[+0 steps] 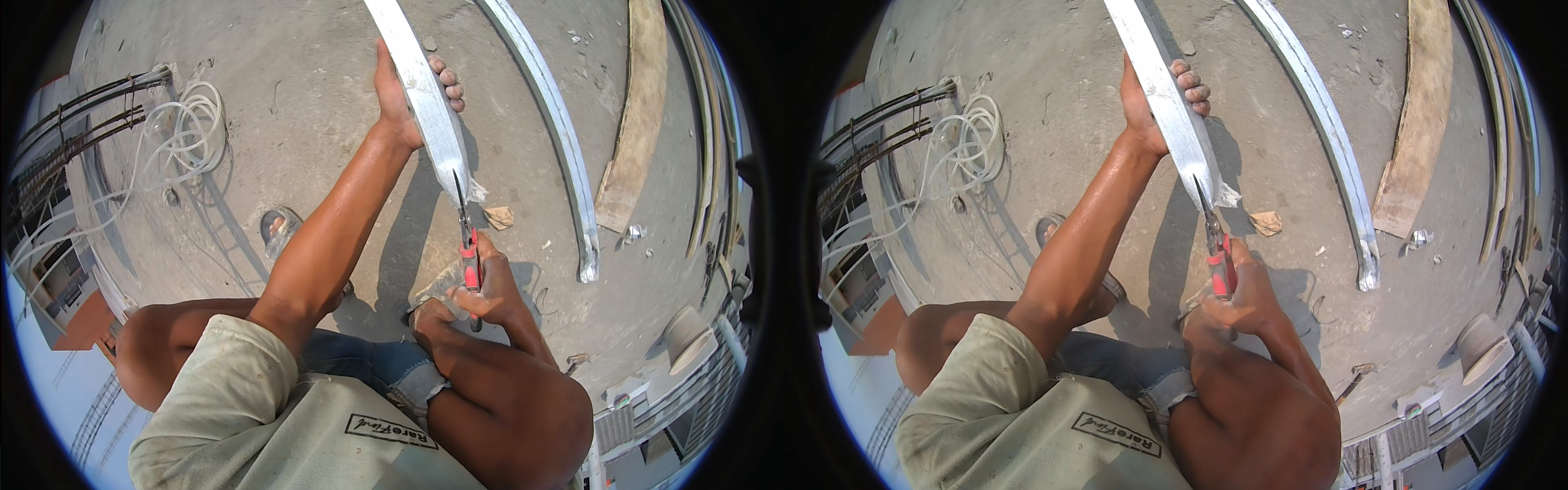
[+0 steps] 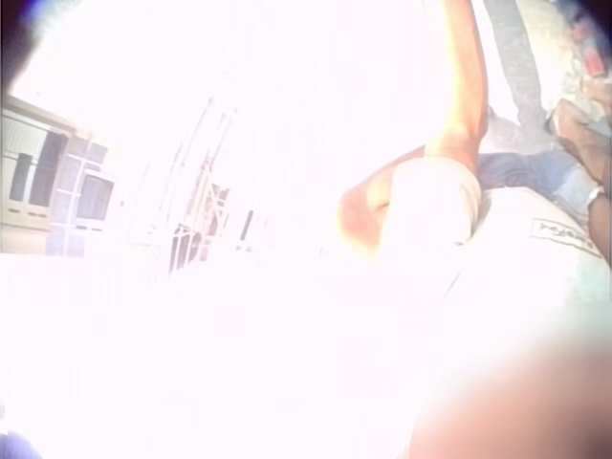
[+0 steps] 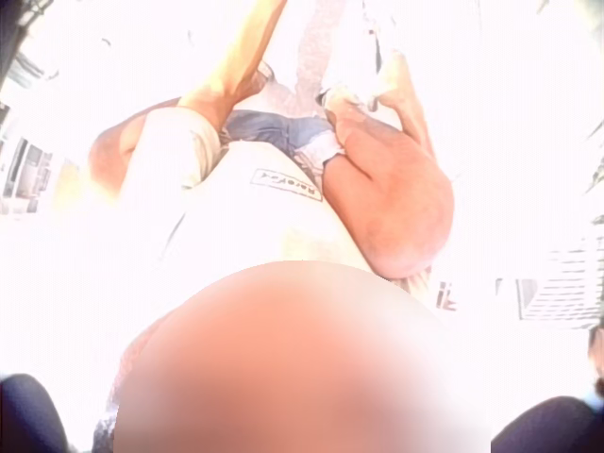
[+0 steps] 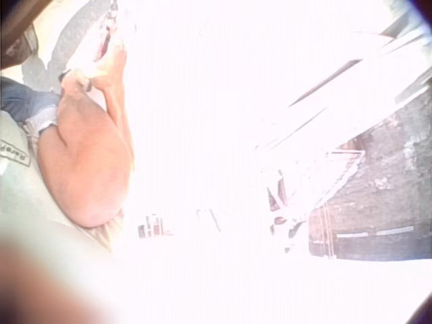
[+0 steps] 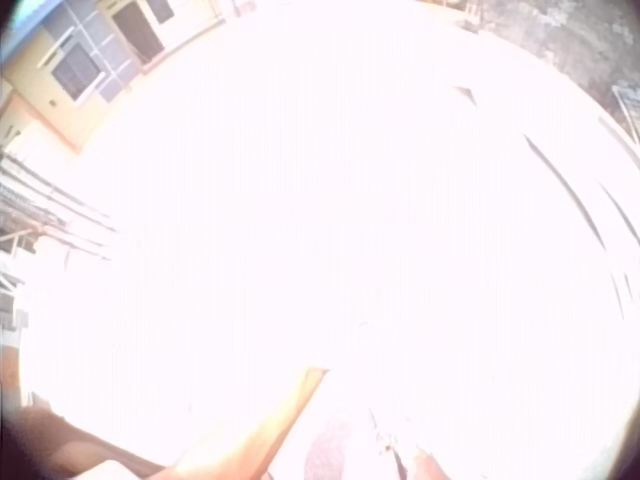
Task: The person sits on a rooftop and uses tin snips to cut long metal strips into shorter pieces. They repeatedly position the strips, cut them, and place the cut pieces on the ground.
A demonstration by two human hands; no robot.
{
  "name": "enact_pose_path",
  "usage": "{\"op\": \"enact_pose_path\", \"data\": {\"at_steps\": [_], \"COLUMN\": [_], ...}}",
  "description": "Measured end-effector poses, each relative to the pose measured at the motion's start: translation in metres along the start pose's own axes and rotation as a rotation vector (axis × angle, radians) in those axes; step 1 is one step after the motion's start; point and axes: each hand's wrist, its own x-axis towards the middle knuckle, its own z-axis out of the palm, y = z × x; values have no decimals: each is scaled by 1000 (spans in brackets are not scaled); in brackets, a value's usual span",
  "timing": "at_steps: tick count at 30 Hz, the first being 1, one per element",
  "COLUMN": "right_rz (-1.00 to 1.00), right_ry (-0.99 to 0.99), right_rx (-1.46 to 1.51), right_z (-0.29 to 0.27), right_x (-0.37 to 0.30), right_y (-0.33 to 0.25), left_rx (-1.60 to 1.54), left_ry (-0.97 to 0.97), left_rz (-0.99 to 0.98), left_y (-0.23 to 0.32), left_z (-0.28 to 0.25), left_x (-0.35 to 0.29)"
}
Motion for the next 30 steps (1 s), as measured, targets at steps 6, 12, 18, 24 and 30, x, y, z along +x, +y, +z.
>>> {"op": "enact_pose_path", "data": {"at_steps": [6,12,18,24,30], "right_rz": [31,-81,55,49,109], "right_ry": [30,61,42,199,261], "right_rx": [38,-11,-67,-133,-288], "right_z": [2,-7,-20,-11,8], "right_x": [6,18,25,12,-8], "right_y": [7,8,4,-4,13], "left_rx": [120,485,327,721,540], "left_ry": [147,362,150,327,503], "left_rz": [0,-183,-339,-362,-311], "left_y": [-5,-98,-139,-136,-154], "left_z": [-9,-27,6,31,26], "left_x": [-4,-131,-155,-125,-127]}}
